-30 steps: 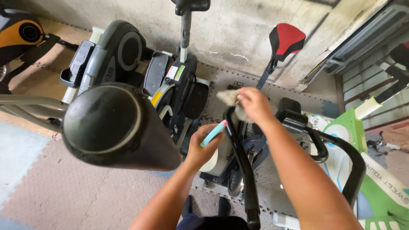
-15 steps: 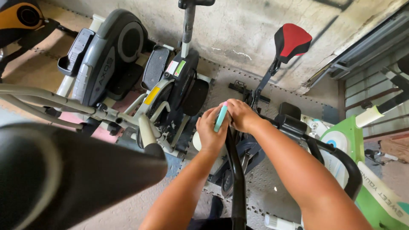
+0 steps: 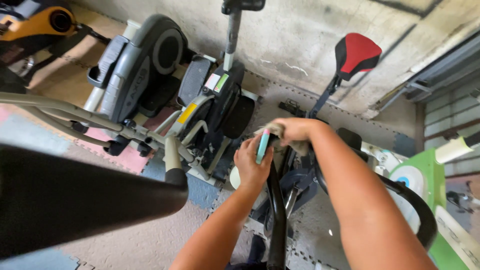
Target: Cleaning and wiping down gym equipment using a spray bottle and cloth.
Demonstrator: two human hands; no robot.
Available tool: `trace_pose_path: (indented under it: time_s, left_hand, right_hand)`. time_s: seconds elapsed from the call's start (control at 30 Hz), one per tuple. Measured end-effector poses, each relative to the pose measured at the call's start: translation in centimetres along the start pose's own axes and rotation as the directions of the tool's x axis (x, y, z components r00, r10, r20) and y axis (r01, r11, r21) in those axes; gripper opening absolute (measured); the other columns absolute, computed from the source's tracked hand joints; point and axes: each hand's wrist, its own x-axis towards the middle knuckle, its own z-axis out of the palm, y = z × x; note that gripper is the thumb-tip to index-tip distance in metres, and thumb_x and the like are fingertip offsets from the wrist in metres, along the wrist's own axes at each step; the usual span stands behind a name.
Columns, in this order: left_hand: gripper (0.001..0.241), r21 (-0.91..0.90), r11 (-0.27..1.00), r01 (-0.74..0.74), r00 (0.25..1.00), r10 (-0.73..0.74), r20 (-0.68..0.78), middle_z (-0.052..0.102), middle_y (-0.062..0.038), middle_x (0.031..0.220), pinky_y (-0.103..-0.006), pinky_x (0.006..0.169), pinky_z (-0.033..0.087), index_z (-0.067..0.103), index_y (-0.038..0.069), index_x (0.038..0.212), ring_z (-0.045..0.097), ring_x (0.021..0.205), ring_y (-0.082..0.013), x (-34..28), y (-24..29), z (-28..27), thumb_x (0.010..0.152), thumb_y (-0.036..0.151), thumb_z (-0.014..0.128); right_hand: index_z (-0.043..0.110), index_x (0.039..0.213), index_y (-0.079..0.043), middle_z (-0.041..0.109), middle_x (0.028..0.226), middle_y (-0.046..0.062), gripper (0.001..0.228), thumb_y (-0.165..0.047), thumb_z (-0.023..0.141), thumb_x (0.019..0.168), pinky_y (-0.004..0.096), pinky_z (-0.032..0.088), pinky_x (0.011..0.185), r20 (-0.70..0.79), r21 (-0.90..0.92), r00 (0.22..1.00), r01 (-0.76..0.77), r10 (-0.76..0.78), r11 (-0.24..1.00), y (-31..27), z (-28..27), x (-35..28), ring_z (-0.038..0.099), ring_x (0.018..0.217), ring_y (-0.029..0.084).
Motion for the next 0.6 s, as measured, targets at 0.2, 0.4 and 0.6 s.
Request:
trace_pose_path:
  time_s: [0.2, 0.4, 0.6]
  left_hand:
    - [0.042, 0.067, 0.998, 0.007, 0.999, -0.004, -0.040, 0.070, -0.007, 0.114, -0.0563, 0.101, 0.038, 0.072, 0.020, 0.123, 0.065, 0.109, -0.0299, -0.1, 0.4, 0.2, 0.083, 0.031, 0.078]
    - [0.051, 0.082, 0.997, -0.004, 1.000, 0.006, -0.022, 0.068, -0.007, 0.116, -0.0520, 0.098, 0.042, 0.069, 0.021, 0.127, 0.064, 0.110, -0.0300, -0.4, -0.6, 0.6, 0.076, 0.024, 0.074]
    - [0.048, 0.096, 0.995, -0.040, 0.994, 0.049, -0.093, 0.070, -0.008, 0.116, -0.0532, 0.100, 0.039, 0.069, 0.019, 0.124, 0.065, 0.110, -0.0304, -0.7, -0.8, 1.1, 0.077, 0.024, 0.076]
  right_hand:
    - [0.045, 0.153, -0.014, 0.067, 0.132, 0.018, 0.083, 0.007, 0.064, 0.075, 0.039, 0.057, 0.092, -0.169, -0.219, 0.965, -0.233, 0.199, 0.947, 3.9, -2.0, -0.3, 0.067, 0.113, 0.028]
    - [0.036, 0.151, -0.012, 0.022, 0.163, 0.016, 0.091, -0.011, 0.083, 0.073, 0.037, 0.034, 0.114, 0.020, -0.256, 0.994, 0.111, -0.110, 0.960, -2.5, 1.7, -3.7, 0.034, 0.143, 0.029]
    - [0.046, 0.151, -0.019, 0.039, 0.161, 0.010, 0.091, -0.019, 0.079, 0.067, 0.035, 0.035, 0.117, 0.030, -0.208, 0.984, 0.176, -0.173, 0.962, -3.2, 0.0, -3.4, 0.036, 0.149, 0.027]
